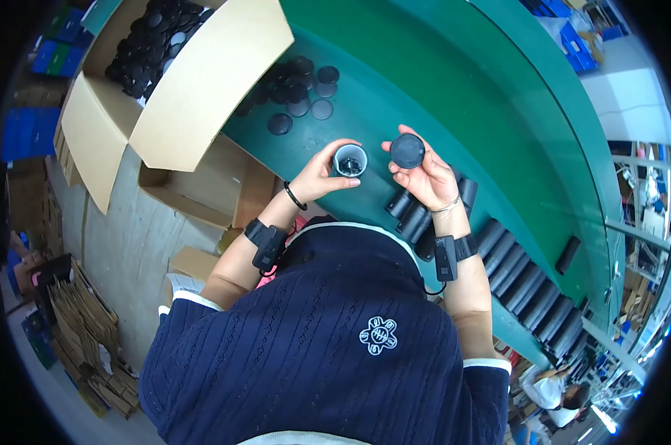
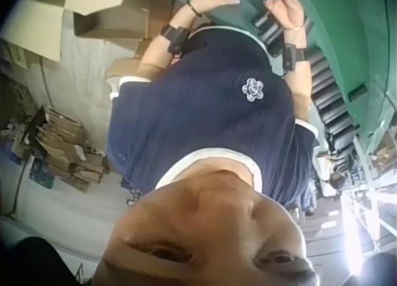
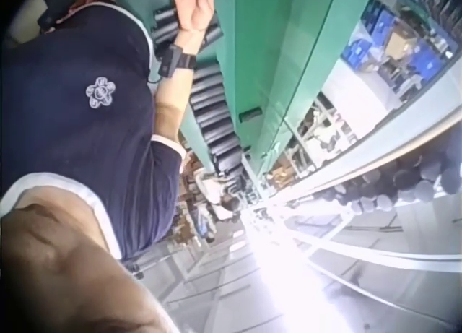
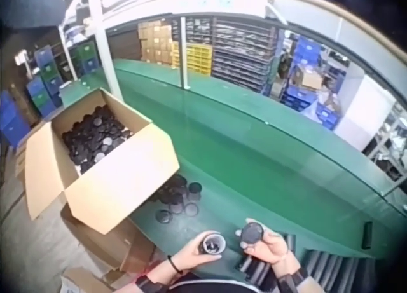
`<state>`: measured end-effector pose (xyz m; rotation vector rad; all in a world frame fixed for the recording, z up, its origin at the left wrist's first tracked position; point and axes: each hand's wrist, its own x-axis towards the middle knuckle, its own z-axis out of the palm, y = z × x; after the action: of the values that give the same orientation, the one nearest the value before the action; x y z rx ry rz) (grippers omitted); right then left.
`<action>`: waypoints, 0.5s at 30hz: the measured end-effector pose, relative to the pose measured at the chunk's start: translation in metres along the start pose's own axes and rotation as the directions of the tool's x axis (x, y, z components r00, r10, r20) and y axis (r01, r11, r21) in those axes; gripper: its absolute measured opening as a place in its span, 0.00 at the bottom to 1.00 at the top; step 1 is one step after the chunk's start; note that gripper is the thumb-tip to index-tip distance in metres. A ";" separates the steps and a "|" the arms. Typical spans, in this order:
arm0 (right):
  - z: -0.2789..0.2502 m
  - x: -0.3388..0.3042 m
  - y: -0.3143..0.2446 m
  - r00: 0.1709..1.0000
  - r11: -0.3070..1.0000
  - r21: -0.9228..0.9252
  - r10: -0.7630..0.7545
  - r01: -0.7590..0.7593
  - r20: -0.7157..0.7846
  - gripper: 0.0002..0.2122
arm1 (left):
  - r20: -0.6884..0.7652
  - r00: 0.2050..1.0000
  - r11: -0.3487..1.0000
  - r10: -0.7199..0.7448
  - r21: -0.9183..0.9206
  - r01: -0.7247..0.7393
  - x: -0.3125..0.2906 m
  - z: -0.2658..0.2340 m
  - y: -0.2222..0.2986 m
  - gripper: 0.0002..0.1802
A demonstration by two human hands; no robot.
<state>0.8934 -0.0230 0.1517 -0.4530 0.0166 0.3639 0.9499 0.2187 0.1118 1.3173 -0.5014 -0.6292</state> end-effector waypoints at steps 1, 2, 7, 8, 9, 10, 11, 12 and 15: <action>0.000 -0.005 0.000 1.000 1.000 -0.022 -0.012 0.012 0.001 0.31 | 0.019 1.000 1.000 -0.016 -0.001 0.016 0.001 0.003 0.000 0.36; -0.001 -0.010 0.000 1.000 1.000 -0.019 -0.021 0.021 -0.003 0.31 | 0.029 0.999 1.000 -0.020 0.001 0.020 0.002 0.006 -0.001 0.36; 0.006 -0.026 0.001 0.990 0.960 -0.281 -0.037 -0.004 -0.139 0.33 | 0.101 0.995 1.000 -0.018 -0.016 0.020 0.001 0.014 -0.011 0.36; 0.012 -0.029 0.001 0.987 0.945 -0.326 -0.036 -0.017 -0.156 0.34 | 0.108 0.994 1.000 -0.011 -0.024 0.013 0.001 0.014 -0.016 0.36; 0.011 -0.032 0.000 0.987 0.947 -0.321 -0.034 -0.017 -0.154 0.34 | 0.105 0.994 1.000 -0.016 -0.020 0.018 0.002 0.015 -0.016 0.36; 0.009 -0.036 -0.002 0.987 0.926 -0.377 -0.030 -0.032 -0.158 0.35 | 0.104 0.994 1.000 -0.013 -0.019 0.015 0.002 0.017 -0.016 0.37; 0.008 -0.040 -0.003 0.986 0.901 -0.432 -0.026 -0.048 -0.163 0.35 | 0.103 0.995 1.000 -0.011 -0.019 0.013 0.002 0.018 -0.016 0.37; 0.011 -0.040 -0.005 0.984 0.887 -0.455 0.002 -0.084 -0.178 0.33 | 0.109 0.994 1.000 0.006 0.013 -0.008 0.004 0.019 -0.017 0.37; 0.025 -0.039 -0.004 0.973 0.653 -0.737 0.001 -0.177 -0.233 0.29 | 0.035 0.999 0.995 -0.019 0.097 0.015 0.002 0.027 -0.016 0.37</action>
<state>0.8569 -0.0288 0.1793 -1.3411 0.1001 0.4103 0.9312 0.1952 0.1010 1.4045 -0.5561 -0.6508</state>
